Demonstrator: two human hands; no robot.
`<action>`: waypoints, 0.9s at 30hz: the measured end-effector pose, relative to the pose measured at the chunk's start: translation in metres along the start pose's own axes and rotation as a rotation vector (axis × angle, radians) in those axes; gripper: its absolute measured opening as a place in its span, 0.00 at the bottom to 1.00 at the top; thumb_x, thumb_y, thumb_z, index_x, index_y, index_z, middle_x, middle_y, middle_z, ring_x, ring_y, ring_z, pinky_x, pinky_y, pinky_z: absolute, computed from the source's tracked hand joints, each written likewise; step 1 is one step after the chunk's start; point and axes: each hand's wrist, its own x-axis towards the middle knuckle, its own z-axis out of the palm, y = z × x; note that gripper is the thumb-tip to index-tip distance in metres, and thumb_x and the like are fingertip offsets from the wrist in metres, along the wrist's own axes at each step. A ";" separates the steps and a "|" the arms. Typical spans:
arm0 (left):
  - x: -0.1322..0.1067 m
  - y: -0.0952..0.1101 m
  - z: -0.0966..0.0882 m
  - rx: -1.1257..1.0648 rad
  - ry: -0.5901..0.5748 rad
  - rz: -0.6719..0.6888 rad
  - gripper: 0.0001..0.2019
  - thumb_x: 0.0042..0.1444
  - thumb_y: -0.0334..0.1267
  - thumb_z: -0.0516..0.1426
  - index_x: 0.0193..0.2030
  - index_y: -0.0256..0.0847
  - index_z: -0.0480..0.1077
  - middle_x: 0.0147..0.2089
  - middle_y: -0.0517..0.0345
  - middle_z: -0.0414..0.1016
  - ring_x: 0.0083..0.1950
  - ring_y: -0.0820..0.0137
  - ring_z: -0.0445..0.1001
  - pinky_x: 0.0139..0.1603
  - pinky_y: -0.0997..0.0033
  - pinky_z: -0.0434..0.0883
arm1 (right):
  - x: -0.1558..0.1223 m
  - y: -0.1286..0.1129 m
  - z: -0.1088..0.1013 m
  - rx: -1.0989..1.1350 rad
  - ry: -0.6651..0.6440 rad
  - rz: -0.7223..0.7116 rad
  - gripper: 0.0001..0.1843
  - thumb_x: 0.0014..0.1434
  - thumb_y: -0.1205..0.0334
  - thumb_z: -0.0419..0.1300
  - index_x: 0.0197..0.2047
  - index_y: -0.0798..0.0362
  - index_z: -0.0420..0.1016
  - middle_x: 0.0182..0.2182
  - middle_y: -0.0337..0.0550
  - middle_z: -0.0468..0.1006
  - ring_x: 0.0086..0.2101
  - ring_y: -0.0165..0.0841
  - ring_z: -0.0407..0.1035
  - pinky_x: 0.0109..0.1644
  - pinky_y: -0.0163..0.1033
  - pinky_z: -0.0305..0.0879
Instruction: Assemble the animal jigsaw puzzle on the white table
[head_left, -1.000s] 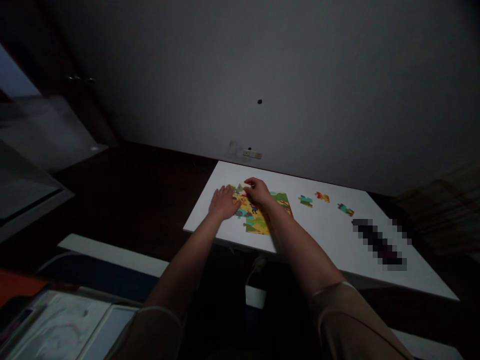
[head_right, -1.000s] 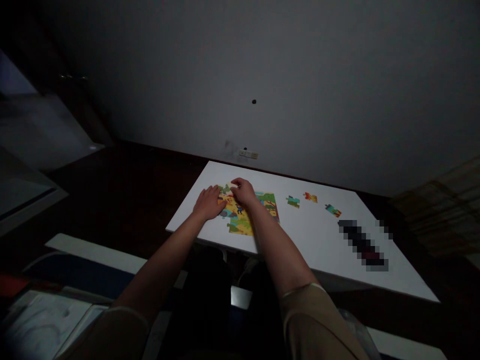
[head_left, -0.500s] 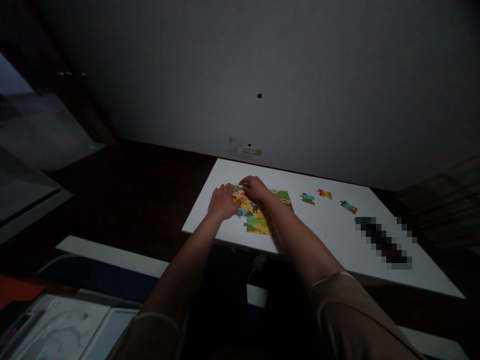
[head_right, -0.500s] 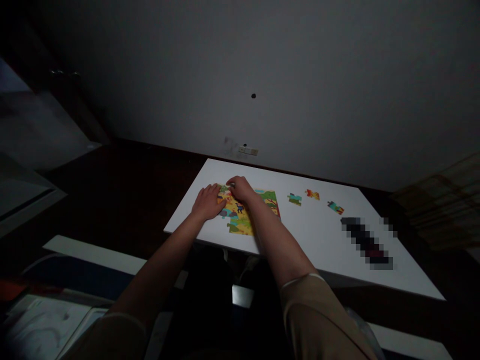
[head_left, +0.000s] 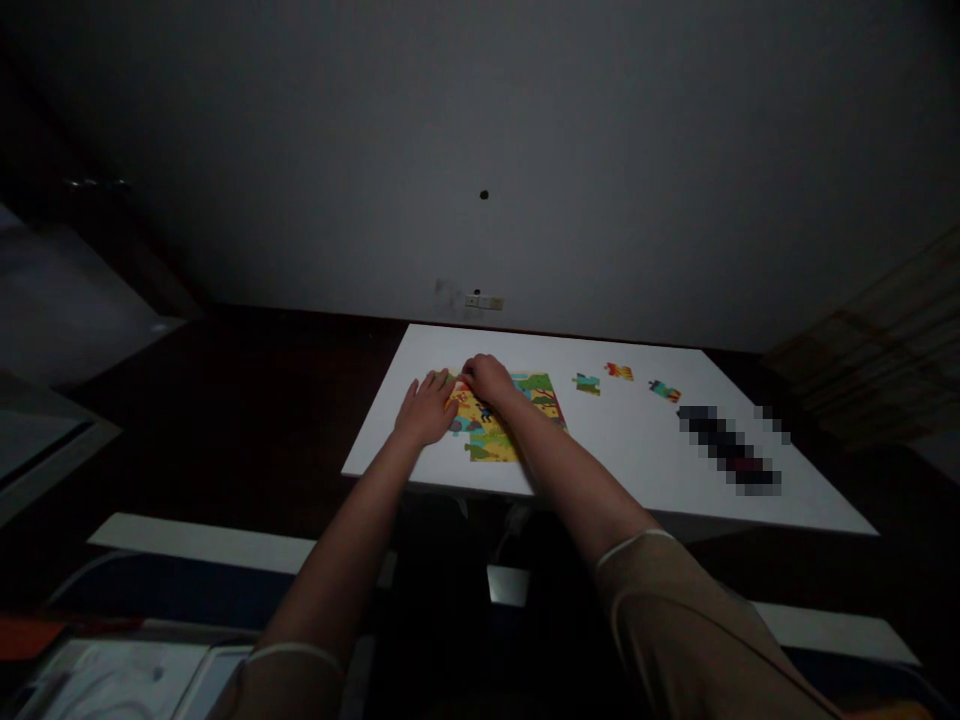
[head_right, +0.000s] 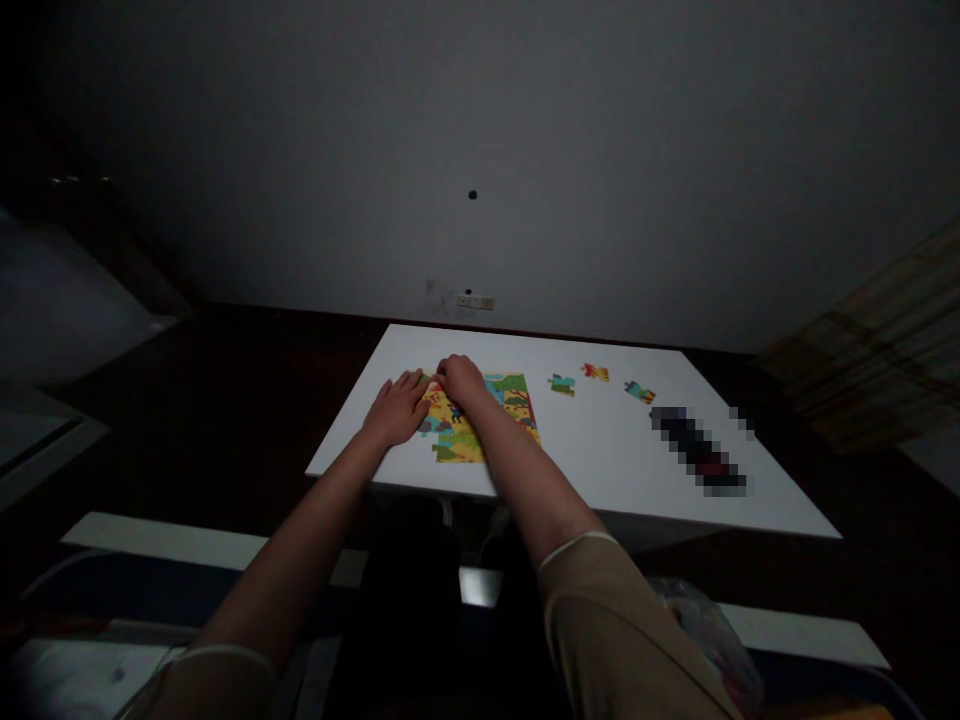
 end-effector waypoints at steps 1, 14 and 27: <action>0.000 0.001 -0.001 0.003 -0.011 0.018 0.26 0.72 0.45 0.44 0.74 0.45 0.57 0.77 0.52 0.53 0.78 0.56 0.49 0.75 0.47 0.48 | -0.001 0.001 -0.002 0.009 -0.004 -0.003 0.13 0.66 0.57 0.60 0.48 0.52 0.83 0.47 0.54 0.82 0.49 0.42 0.73 0.54 0.39 0.64; 0.007 -0.003 0.003 -0.050 0.002 0.042 0.25 0.70 0.45 0.46 0.71 0.48 0.62 0.75 0.52 0.58 0.76 0.53 0.53 0.73 0.45 0.54 | -0.103 0.183 -0.079 0.101 0.401 0.462 0.29 0.58 0.75 0.49 0.62 0.57 0.72 0.54 0.54 0.79 0.54 0.44 0.71 0.60 0.48 0.65; 0.013 -0.005 0.004 -0.093 0.058 0.061 0.23 0.66 0.45 0.49 0.66 0.46 0.68 0.72 0.50 0.64 0.73 0.52 0.58 0.72 0.49 0.57 | -0.137 0.204 -0.069 0.171 0.293 0.329 0.27 0.57 0.65 0.65 0.60 0.57 0.72 0.55 0.55 0.77 0.55 0.40 0.71 0.62 0.47 0.64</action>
